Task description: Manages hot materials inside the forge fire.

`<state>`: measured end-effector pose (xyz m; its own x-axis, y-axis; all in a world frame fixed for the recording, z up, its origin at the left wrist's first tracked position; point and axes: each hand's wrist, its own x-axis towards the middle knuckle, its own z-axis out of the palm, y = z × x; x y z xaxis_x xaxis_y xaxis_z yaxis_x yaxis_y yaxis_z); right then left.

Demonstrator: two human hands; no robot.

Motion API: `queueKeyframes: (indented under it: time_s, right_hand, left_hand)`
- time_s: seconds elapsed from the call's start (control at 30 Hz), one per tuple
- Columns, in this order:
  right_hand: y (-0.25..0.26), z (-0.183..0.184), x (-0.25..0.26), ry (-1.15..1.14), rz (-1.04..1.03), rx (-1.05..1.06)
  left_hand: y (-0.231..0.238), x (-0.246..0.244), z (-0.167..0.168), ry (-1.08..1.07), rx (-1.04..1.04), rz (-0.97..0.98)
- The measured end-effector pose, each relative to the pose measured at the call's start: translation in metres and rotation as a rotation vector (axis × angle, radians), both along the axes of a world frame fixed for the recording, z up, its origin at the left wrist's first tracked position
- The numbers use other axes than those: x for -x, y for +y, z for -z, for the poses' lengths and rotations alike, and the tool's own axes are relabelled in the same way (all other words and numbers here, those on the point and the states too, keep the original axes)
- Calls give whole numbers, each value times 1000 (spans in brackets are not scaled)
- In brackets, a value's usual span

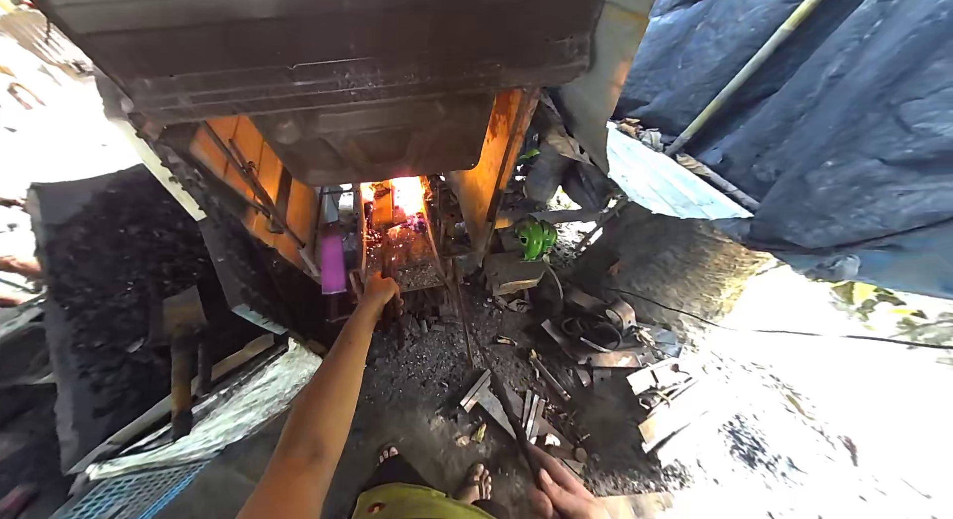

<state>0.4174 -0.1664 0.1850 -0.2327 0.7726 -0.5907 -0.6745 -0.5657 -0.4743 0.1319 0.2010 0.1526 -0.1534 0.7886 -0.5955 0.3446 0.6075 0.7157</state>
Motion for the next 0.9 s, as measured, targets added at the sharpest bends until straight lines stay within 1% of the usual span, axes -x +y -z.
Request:
queueKeyframes:
  time_s: [0.1, 0.13, 0.2, 0.27, 0.33, 0.4, 0.47, 0.57, 0.67, 0.73, 0.8, 0.87, 0.9]
  right_hand:
    - [32, 17, 26, 201, 112, 5]
    - [47, 19, 36, 233, 139, 10]
    - [82, 16, 51, 222, 162, 18]
    - [106, 5, 58, 120, 132, 27]
    - [115, -12, 55, -74, 65, 18]
    - [111, -19, 44, -253, 2, -1]
    - [104, -24, 38, -358, -41, -32]
    - [99, -41, 39, -470, -93, -93]
    - [104, -51, 48, -613, -143, -211]
    - [131, -50, 57, -761, -193, -289]
    - [175, -40, 68, -927, -238, -307]
    - [214, -19, 78, -988, -247, -243]
    - [221, -11, 82, -969, -229, -210]
  left_hand:
    - [10, 6, 2, 37, -27, 21]
    - [14, 9, -1, 48, -34, 45]
    - [20, 16, -4, 41, -48, 78]
    - [13, 24, 0, -11, -50, 78]
    - [-5, 30, -5, -104, -36, 47]
    - [-31, 34, -11, -190, -19, 18]
    - [-55, 37, -12, -263, -21, -2]
    - [-85, 39, -12, -284, -31, -4]
    - [-110, 44, -12, -291, -34, 21]
    - [-127, 48, -13, -303, -41, 49]
    - [-144, 50, -15, -310, -51, 76]
    - [-161, 53, -17, -322, -53, 102]
    - [-170, 55, -18, -325, -54, 108]
